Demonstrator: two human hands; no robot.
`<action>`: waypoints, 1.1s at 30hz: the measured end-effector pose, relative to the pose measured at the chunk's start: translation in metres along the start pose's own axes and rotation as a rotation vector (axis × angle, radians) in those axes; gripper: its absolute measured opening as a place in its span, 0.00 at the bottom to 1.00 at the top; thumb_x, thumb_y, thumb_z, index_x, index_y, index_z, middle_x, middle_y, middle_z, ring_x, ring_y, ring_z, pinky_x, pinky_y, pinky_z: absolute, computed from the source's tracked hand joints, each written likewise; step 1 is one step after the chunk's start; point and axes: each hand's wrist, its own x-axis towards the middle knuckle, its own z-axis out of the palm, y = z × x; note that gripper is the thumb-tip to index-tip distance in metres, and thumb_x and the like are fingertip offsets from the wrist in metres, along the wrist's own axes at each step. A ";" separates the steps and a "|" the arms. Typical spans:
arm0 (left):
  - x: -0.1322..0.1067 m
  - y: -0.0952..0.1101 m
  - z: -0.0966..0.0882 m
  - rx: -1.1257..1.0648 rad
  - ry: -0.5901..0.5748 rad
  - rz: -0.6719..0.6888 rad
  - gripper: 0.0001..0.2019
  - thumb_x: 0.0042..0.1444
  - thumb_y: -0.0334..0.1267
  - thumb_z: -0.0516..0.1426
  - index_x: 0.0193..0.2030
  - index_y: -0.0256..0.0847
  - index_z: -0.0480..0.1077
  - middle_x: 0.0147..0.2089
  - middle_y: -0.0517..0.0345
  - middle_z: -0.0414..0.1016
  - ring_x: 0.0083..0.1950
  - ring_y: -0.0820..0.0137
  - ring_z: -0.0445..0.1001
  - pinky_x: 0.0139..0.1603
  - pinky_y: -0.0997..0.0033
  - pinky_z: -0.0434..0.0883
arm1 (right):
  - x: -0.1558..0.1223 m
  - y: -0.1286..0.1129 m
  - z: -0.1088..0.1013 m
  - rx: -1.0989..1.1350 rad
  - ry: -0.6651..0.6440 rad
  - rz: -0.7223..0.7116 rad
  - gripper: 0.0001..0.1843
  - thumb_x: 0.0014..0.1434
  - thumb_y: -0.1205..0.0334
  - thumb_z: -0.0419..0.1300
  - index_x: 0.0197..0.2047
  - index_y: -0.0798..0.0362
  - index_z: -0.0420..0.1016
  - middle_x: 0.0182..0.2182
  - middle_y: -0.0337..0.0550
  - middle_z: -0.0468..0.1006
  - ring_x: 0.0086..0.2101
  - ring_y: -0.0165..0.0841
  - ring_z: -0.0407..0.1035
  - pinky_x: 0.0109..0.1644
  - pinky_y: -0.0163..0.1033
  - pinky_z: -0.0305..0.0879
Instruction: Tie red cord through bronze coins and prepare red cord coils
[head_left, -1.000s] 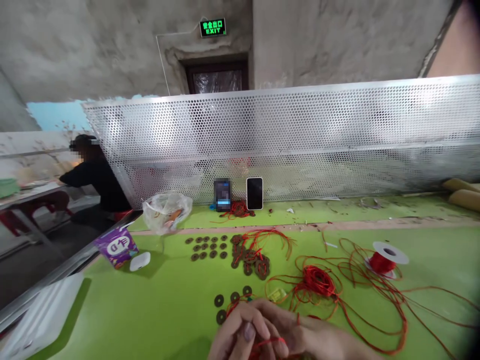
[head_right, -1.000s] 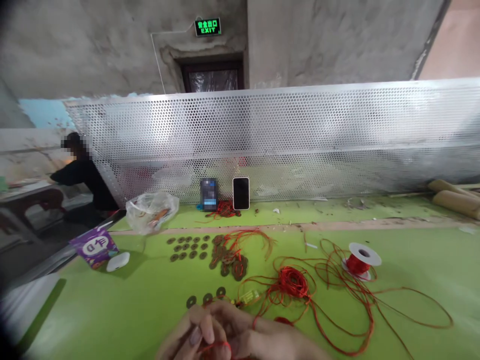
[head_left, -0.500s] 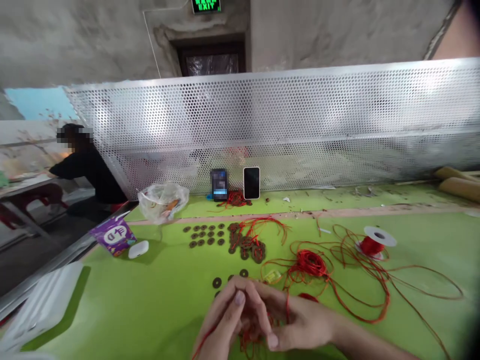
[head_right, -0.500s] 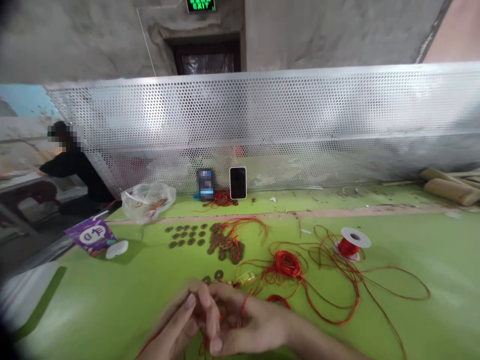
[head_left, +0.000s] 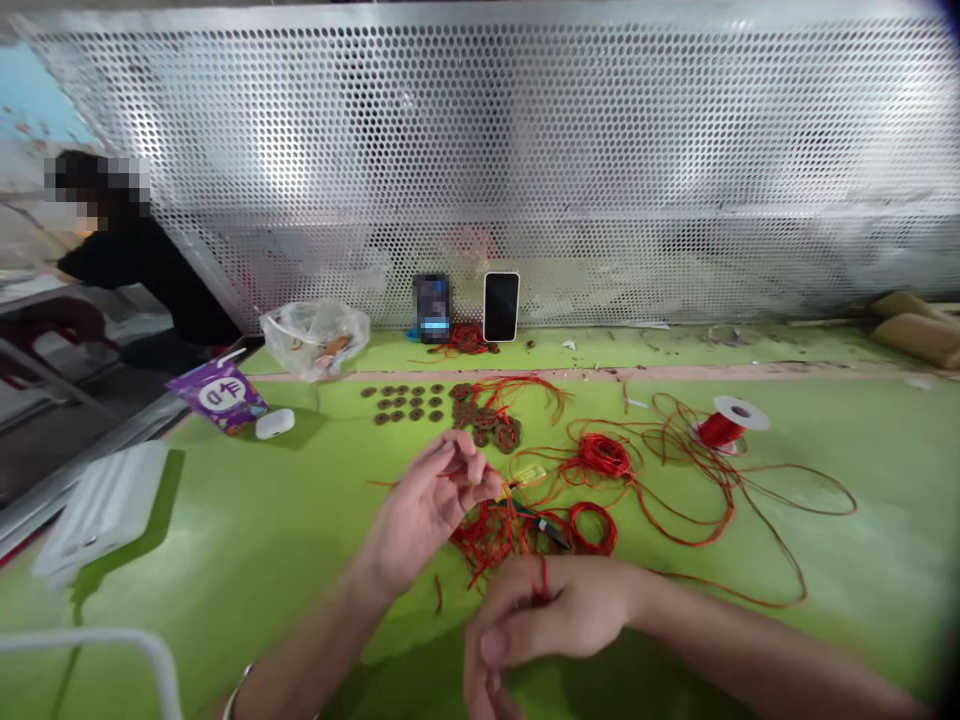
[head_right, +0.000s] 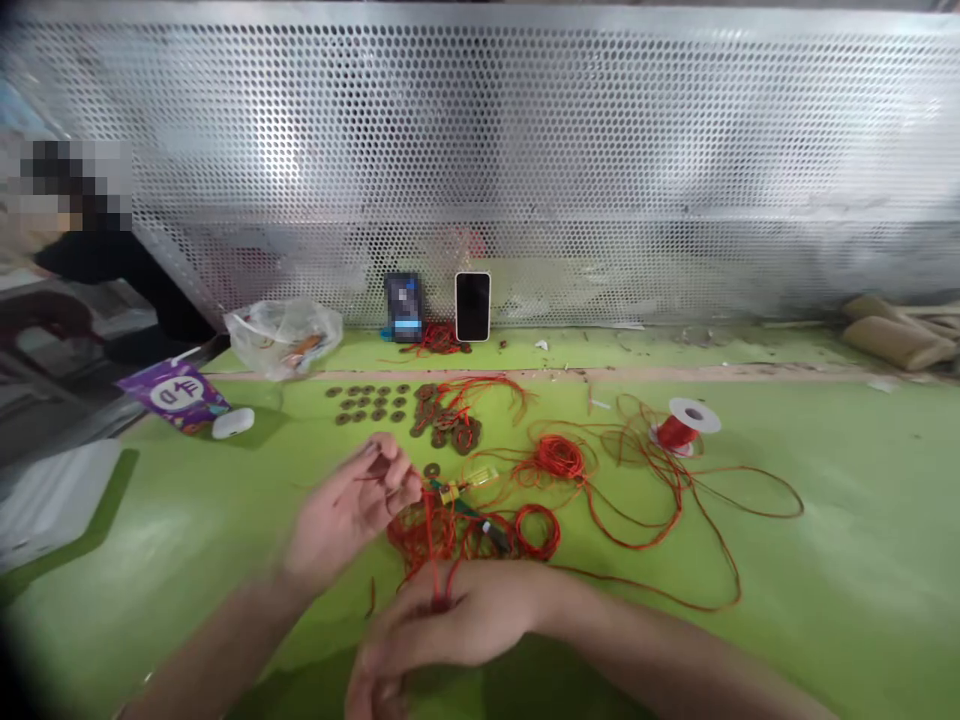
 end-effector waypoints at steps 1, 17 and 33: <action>0.002 -0.002 -0.003 -0.004 0.018 -0.051 0.04 0.61 0.37 0.56 0.39 0.39 0.68 0.33 0.61 0.71 0.40 0.71 0.76 0.45 0.72 0.72 | 0.000 -0.004 0.002 0.127 0.068 -0.039 0.32 0.61 0.37 0.46 0.26 0.58 0.71 0.18 0.39 0.69 0.20 0.25 0.65 0.33 0.34 0.67; -0.020 -0.042 0.006 0.765 -0.092 -0.320 0.20 0.63 0.51 0.49 0.56 0.41 0.57 0.29 0.68 0.58 0.20 0.80 0.48 0.20 0.78 0.49 | -0.026 -0.081 -0.009 0.297 0.901 -0.558 0.23 0.68 0.48 0.39 0.30 0.48 0.67 0.18 0.33 0.61 0.20 0.27 0.60 0.29 0.33 0.66; -0.009 -0.031 -0.010 1.119 -0.042 -0.083 0.18 0.64 0.47 0.47 0.29 0.39 0.65 0.36 0.59 0.65 0.37 0.71 0.65 0.41 0.71 0.63 | -0.038 -0.097 -0.012 0.390 0.959 -0.425 0.28 0.69 0.51 0.28 0.26 0.49 0.60 0.15 0.31 0.53 0.14 0.24 0.53 0.22 0.30 0.58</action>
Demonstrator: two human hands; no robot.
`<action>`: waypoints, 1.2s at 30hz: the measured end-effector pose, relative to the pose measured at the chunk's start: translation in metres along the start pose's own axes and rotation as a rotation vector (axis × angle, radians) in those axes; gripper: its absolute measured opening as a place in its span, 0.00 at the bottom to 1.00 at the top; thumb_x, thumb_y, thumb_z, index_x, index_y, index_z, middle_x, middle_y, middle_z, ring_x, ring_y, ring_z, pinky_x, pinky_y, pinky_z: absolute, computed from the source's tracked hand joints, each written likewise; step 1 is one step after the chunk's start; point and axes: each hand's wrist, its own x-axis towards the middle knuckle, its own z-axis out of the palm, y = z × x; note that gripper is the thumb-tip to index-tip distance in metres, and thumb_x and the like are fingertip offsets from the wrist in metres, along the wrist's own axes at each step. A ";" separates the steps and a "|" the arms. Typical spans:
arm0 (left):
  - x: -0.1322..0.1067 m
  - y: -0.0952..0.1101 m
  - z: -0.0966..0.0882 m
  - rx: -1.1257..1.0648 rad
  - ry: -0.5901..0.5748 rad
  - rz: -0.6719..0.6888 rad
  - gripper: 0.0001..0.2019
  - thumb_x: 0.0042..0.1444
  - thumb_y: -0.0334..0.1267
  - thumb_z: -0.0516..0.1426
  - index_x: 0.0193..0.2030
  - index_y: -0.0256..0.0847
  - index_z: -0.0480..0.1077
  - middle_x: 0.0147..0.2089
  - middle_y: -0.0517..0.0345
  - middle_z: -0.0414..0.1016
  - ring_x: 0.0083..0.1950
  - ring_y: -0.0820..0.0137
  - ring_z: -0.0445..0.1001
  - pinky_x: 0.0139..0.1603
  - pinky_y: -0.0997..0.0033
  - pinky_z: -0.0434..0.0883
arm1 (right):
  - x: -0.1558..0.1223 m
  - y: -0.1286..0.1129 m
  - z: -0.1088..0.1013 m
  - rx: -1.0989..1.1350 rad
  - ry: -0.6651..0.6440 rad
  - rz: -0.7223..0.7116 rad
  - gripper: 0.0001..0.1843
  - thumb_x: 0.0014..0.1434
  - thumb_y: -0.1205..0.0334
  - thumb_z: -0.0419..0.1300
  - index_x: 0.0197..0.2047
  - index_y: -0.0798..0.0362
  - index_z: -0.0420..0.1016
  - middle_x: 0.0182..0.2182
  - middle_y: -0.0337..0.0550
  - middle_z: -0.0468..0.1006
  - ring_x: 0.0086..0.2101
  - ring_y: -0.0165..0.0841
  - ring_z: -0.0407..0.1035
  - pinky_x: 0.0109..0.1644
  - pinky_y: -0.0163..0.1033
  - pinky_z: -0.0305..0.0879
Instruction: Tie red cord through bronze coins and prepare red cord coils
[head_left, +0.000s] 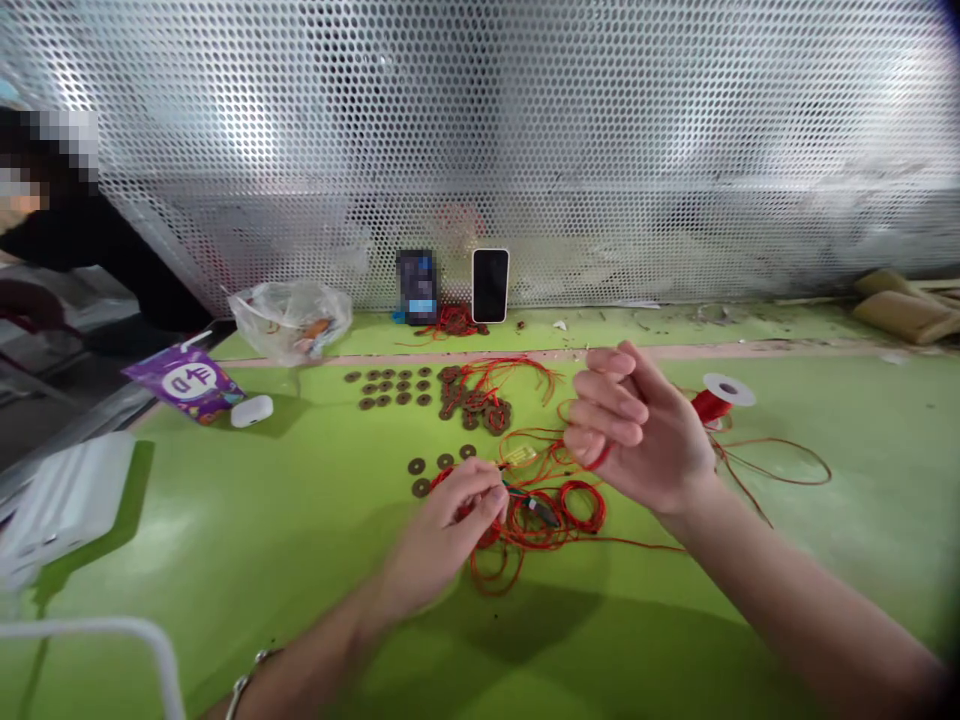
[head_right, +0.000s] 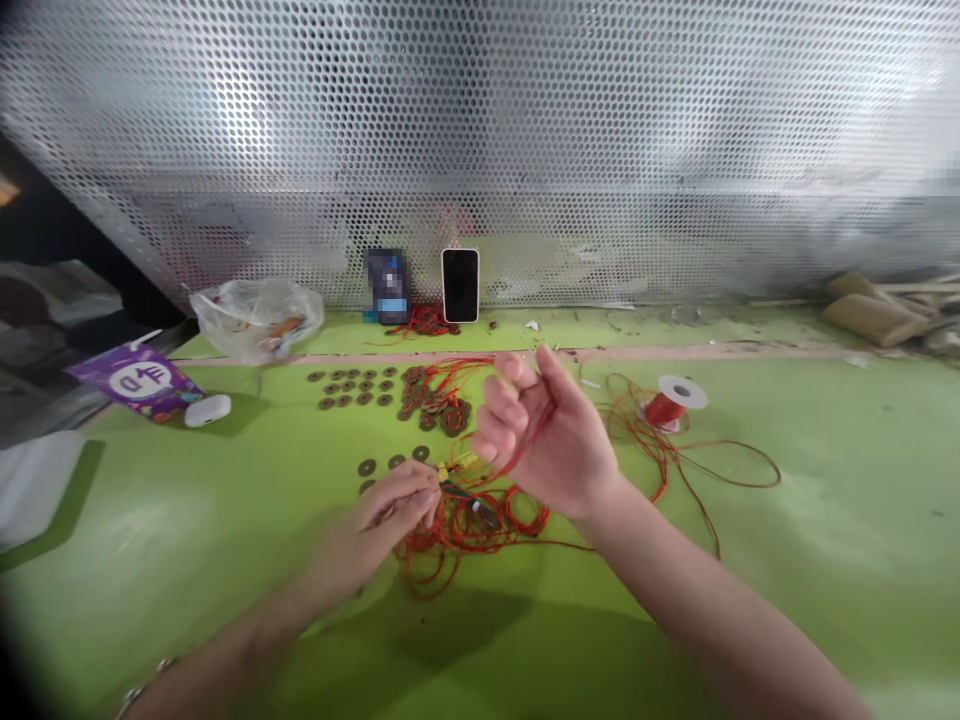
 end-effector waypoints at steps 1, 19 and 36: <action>0.002 -0.001 -0.001 0.004 -0.007 -0.016 0.18 0.64 0.48 0.47 0.29 0.39 0.65 0.31 0.61 0.63 0.33 0.72 0.64 0.37 0.72 0.62 | -0.002 0.006 0.000 0.021 -0.086 0.084 0.31 0.69 0.49 0.26 0.25 0.50 0.60 0.14 0.31 0.54 0.13 0.24 0.53 0.21 0.30 0.58; -0.002 0.015 -0.020 0.074 0.013 0.089 0.10 0.61 0.38 0.51 0.34 0.38 0.70 0.29 0.61 0.72 0.29 0.73 0.70 0.29 0.77 0.65 | -0.009 0.113 -0.021 -0.353 -0.154 0.476 0.37 0.54 0.26 0.44 0.30 0.55 0.67 0.23 0.39 0.70 0.23 0.28 0.67 0.29 0.35 0.66; -0.006 0.014 0.014 0.109 -0.140 0.041 0.14 0.62 0.38 0.51 0.28 0.37 0.71 0.25 0.63 0.67 0.26 0.76 0.60 0.27 0.76 0.56 | -0.002 0.049 -0.006 0.298 -0.120 0.239 0.34 0.67 0.42 0.28 0.30 0.53 0.66 0.21 0.37 0.62 0.21 0.26 0.60 0.26 0.31 0.62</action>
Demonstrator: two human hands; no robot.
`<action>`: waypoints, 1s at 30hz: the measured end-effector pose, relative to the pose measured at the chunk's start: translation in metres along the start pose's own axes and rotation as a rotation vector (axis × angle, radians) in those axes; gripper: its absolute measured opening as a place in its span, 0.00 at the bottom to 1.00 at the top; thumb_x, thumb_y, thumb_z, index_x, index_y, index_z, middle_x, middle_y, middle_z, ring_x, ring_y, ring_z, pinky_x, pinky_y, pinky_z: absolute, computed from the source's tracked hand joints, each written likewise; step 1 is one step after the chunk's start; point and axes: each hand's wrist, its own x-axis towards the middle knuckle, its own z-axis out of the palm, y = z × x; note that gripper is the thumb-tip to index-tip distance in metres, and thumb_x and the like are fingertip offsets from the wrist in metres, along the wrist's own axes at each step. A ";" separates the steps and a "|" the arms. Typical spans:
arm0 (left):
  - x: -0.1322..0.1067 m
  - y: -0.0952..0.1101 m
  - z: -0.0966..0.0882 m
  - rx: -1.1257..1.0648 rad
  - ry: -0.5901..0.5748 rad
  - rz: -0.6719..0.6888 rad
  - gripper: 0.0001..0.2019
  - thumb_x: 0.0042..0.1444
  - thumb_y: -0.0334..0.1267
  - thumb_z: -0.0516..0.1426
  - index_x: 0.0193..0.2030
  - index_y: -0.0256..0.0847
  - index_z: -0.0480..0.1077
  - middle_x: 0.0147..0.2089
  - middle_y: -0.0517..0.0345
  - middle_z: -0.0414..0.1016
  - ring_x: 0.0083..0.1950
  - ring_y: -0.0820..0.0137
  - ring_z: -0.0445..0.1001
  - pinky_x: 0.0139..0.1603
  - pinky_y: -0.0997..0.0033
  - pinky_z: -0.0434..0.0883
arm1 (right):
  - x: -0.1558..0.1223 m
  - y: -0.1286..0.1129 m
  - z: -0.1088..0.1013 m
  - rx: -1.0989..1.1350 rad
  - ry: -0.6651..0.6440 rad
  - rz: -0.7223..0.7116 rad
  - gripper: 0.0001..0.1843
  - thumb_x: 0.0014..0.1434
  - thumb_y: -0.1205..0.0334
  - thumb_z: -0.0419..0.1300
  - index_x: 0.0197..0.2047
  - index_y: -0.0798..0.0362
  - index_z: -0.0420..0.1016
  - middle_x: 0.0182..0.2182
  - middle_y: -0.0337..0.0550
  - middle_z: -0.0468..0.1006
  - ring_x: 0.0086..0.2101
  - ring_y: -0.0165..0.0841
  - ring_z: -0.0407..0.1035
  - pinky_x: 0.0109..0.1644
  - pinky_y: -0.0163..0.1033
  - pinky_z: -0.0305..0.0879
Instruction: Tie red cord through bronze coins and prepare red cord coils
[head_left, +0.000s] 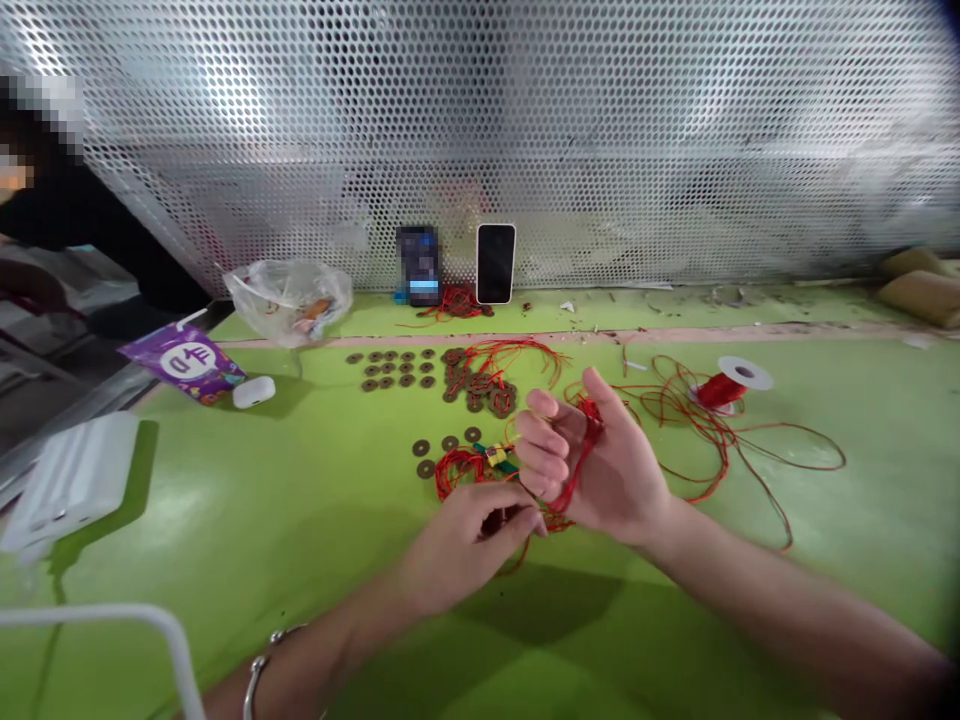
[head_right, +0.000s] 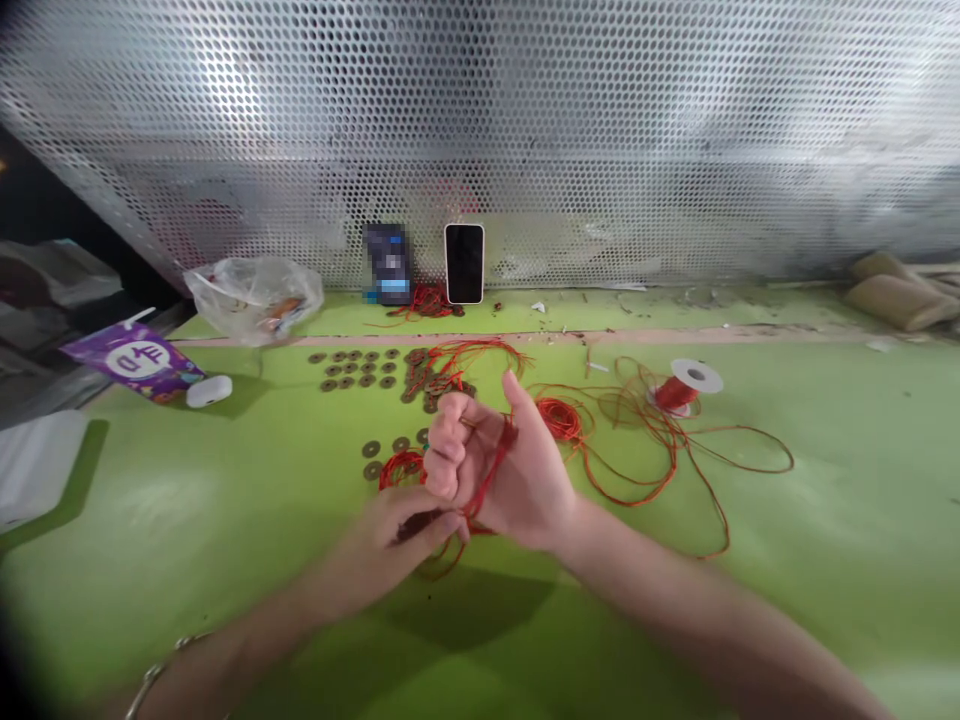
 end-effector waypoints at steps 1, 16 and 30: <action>0.000 0.000 -0.001 -0.057 0.011 -0.023 0.13 0.61 0.38 0.52 0.28 0.37 0.71 0.25 0.64 0.67 0.25 0.76 0.59 0.27 0.76 0.56 | -0.001 0.001 0.000 -0.014 -0.045 0.024 0.37 0.66 0.40 0.26 0.30 0.53 0.66 0.21 0.37 0.62 0.21 0.26 0.60 0.26 0.31 0.61; 0.001 -0.007 -0.017 -0.384 0.204 -0.081 0.09 0.56 0.42 0.56 0.35 0.38 0.72 0.27 0.59 0.71 0.27 0.74 0.69 0.27 0.75 0.67 | 0.002 0.039 -0.027 -0.546 -0.191 0.565 0.53 0.52 0.24 0.22 0.27 0.59 0.72 0.20 0.46 0.72 0.20 0.28 0.66 0.28 0.35 0.63; -0.010 -0.007 0.004 0.374 0.469 0.460 0.12 0.59 0.26 0.53 0.47 0.42 0.69 0.53 0.52 0.67 0.40 0.75 0.74 0.42 0.75 0.72 | 0.007 0.023 -0.020 -0.762 0.289 -0.120 0.24 0.61 0.41 0.50 0.27 0.52 0.68 0.25 0.36 0.64 0.28 0.30 0.58 0.34 0.35 0.55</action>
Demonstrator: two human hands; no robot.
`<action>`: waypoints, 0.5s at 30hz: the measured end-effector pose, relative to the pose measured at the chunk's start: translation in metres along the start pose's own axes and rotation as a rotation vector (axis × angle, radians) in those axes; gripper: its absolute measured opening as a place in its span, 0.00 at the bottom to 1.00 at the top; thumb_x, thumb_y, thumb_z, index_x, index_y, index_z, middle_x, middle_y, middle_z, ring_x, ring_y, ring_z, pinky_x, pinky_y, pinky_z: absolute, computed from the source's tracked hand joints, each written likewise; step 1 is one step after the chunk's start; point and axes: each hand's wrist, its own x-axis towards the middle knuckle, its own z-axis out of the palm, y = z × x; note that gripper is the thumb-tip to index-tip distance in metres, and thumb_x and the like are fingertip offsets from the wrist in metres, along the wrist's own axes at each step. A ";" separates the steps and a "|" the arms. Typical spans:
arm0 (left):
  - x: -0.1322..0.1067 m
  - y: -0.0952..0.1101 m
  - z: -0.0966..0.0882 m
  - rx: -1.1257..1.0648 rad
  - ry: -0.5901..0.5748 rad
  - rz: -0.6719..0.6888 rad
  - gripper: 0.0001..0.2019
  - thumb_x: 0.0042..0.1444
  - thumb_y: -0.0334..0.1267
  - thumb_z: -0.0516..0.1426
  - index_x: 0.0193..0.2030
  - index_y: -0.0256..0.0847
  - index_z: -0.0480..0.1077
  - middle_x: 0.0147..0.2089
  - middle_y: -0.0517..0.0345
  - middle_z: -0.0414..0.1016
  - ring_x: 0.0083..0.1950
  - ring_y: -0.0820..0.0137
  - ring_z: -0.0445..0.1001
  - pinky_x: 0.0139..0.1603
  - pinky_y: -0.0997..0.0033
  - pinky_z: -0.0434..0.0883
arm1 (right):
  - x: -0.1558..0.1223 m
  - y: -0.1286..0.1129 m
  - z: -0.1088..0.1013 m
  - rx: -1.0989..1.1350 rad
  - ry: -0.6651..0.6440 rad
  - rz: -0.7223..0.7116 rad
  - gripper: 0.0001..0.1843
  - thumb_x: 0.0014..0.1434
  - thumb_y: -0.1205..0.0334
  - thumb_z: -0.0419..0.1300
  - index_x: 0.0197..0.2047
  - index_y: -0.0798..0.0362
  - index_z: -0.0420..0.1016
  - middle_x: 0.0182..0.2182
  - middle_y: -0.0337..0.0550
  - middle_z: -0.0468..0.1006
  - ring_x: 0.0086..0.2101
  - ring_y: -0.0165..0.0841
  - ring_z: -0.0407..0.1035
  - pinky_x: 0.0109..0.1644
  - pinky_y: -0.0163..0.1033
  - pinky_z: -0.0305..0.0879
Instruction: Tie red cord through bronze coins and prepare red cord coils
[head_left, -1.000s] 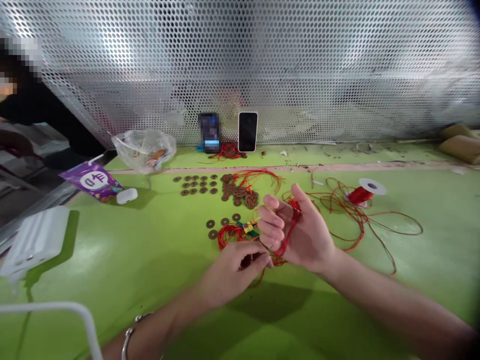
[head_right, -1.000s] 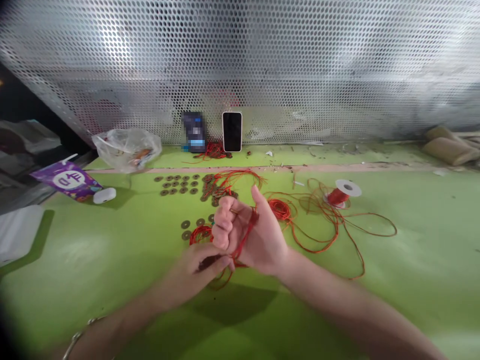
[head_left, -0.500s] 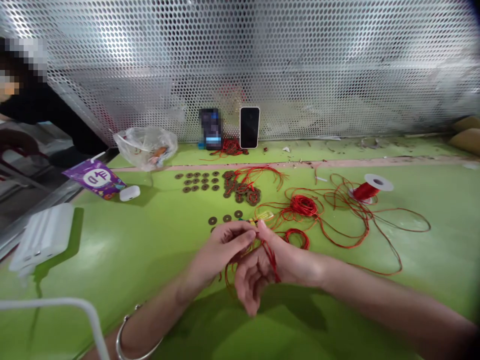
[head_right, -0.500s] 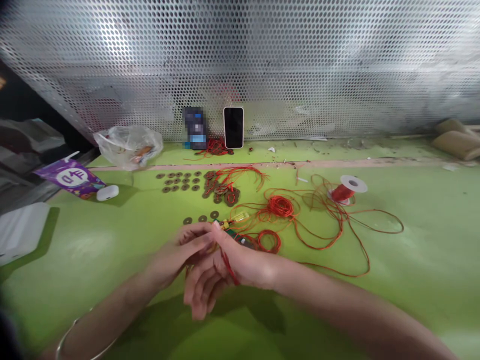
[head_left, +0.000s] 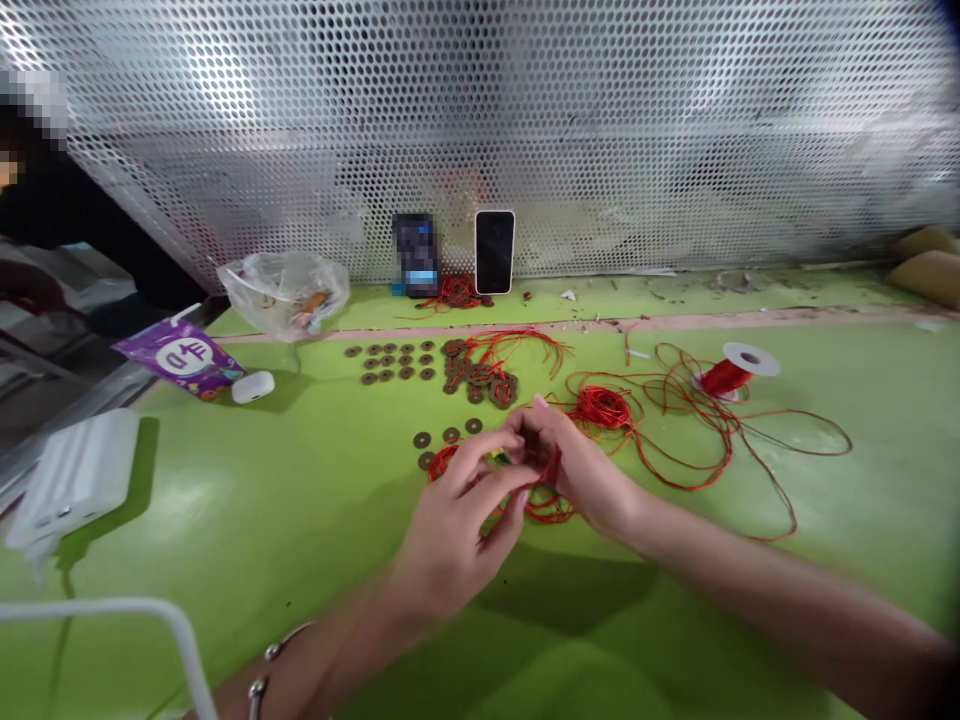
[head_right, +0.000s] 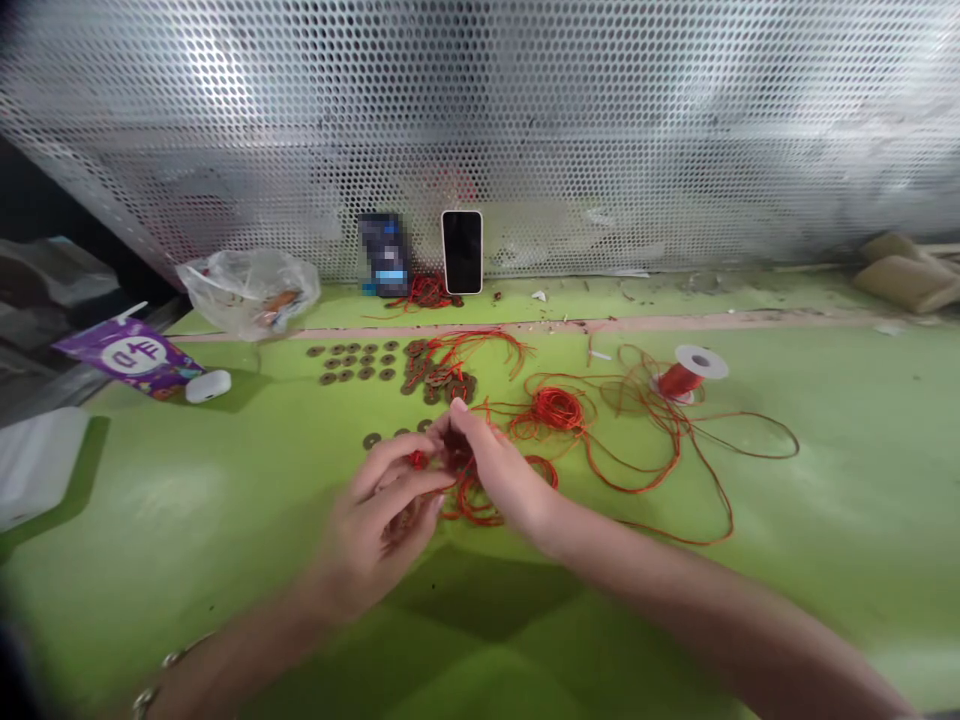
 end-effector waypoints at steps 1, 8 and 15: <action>-0.001 0.000 0.001 -0.006 0.001 -0.009 0.12 0.59 0.26 0.53 0.47 0.42 0.69 0.55 0.51 0.65 0.37 0.76 0.73 0.41 0.74 0.73 | 0.001 -0.003 -0.001 0.055 0.013 -0.003 0.22 0.61 0.42 0.51 0.28 0.52 0.68 0.26 0.37 0.65 0.29 0.30 0.59 0.34 0.35 0.56; -0.005 0.003 0.009 -0.077 -0.162 -0.033 0.11 0.62 0.28 0.49 0.46 0.41 0.70 0.41 0.53 0.75 0.37 0.71 0.74 0.35 0.73 0.71 | 0.002 -0.029 -0.005 0.545 -0.017 0.021 0.21 0.66 0.49 0.42 0.31 0.51 0.67 0.28 0.38 0.61 0.28 0.29 0.61 0.35 0.35 0.63; 0.002 0.002 0.010 -0.225 -0.271 -0.291 0.11 0.62 0.34 0.49 0.41 0.40 0.73 0.31 0.59 0.76 0.30 0.73 0.73 0.31 0.75 0.67 | -0.012 -0.055 -0.010 0.362 -0.008 -0.030 0.25 0.68 0.47 0.34 0.27 0.49 0.58 0.17 0.30 0.49 0.16 0.25 0.45 0.21 0.31 0.51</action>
